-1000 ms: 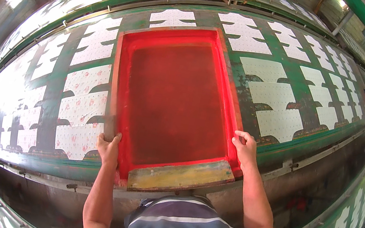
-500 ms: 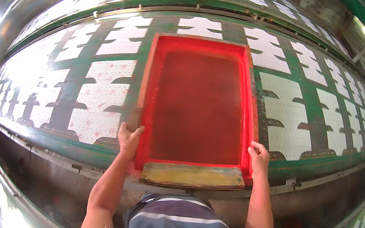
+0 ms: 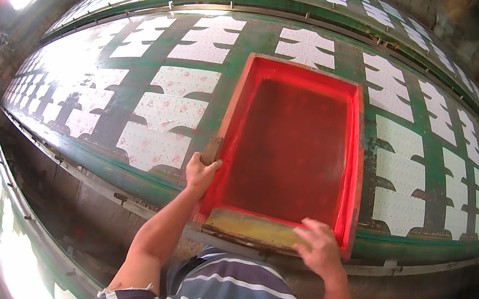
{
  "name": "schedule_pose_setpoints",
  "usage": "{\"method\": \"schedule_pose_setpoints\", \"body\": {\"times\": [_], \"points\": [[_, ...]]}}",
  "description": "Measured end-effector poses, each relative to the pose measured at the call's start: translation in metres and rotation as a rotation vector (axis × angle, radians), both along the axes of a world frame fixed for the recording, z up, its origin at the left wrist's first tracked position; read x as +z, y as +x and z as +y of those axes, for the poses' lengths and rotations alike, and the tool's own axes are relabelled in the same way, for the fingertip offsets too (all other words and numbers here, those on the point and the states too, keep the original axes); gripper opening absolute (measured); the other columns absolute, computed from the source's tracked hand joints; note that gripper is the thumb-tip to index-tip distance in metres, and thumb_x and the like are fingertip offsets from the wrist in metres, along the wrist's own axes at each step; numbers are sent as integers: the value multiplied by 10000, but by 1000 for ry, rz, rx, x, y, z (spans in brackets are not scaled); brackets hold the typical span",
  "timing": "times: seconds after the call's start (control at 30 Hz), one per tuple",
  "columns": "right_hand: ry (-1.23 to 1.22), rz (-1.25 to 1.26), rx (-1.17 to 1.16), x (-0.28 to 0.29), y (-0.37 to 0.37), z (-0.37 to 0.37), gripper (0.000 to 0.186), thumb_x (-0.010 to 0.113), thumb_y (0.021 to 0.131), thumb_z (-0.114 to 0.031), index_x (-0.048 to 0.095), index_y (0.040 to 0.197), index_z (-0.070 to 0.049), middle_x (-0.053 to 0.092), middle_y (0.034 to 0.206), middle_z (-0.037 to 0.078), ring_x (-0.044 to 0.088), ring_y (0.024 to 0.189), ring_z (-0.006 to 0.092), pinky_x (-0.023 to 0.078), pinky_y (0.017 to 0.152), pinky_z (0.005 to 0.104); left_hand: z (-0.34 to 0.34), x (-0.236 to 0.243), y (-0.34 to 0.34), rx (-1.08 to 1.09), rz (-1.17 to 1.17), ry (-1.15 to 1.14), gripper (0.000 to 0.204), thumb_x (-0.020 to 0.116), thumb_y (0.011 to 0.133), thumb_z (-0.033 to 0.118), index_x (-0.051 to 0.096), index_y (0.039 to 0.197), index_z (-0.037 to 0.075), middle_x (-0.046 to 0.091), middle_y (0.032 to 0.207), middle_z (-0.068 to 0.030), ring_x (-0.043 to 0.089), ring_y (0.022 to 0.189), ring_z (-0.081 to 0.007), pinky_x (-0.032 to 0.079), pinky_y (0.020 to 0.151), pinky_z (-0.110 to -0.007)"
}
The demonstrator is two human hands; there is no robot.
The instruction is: The person repeatedly positions a red screen-printing frame over white fabric pieces on a green conveyor and uses a squeegee to pull ink across the screen. The person moves the frame to successive pieces along the line and continues the same squeegee strokes throughout the clip.
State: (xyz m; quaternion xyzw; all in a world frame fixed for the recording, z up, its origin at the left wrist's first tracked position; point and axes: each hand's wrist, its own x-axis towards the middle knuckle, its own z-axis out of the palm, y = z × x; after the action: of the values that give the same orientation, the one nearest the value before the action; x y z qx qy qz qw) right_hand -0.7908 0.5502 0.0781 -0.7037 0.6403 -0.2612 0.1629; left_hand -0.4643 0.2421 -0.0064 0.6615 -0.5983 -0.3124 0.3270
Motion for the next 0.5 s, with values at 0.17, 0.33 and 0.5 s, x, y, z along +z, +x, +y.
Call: {"method": "schedule_pose_setpoints", "body": {"times": [0.17, 0.33, 0.5], "points": [[-18, 257, 81, 2, 54, -10, 426, 768, 885, -66, 788, 1307, -117, 730, 1354, 140, 670, 1305, 353, 529, 1122, 501, 1, -2, -1, 18, -57, 5, 559, 927, 826, 431, 706, 1111, 5, 761, 1082, -217, 739, 1032, -415, 575, 925, -509], [-89, 215, -13, 6, 69, -27, 424, 659, 882, 46, 783, 1269, -77, 766, 1237, 125, 728, 1157, 337, 550, 1041, 496, 2, -6, -2, -4, -110, -33, 622, 862, 888, 498, 698, 1253, 22, 717, 1237, -214, 702, 1154, -416, 556, 1012, -527], [68, 222, 4, 15, 84, -55, 400, 688, 891, 8, 791, 1269, -76, 794, 1179, 110, 746, 1100, 345, 583, 965, 478, 3, -13, -1, -47, 21, -164, 706, 746, 1010, 542, 651, 1446, -5, 664, 1350, -244, 640, 1272, -439, 518, 1102, -516]]}}
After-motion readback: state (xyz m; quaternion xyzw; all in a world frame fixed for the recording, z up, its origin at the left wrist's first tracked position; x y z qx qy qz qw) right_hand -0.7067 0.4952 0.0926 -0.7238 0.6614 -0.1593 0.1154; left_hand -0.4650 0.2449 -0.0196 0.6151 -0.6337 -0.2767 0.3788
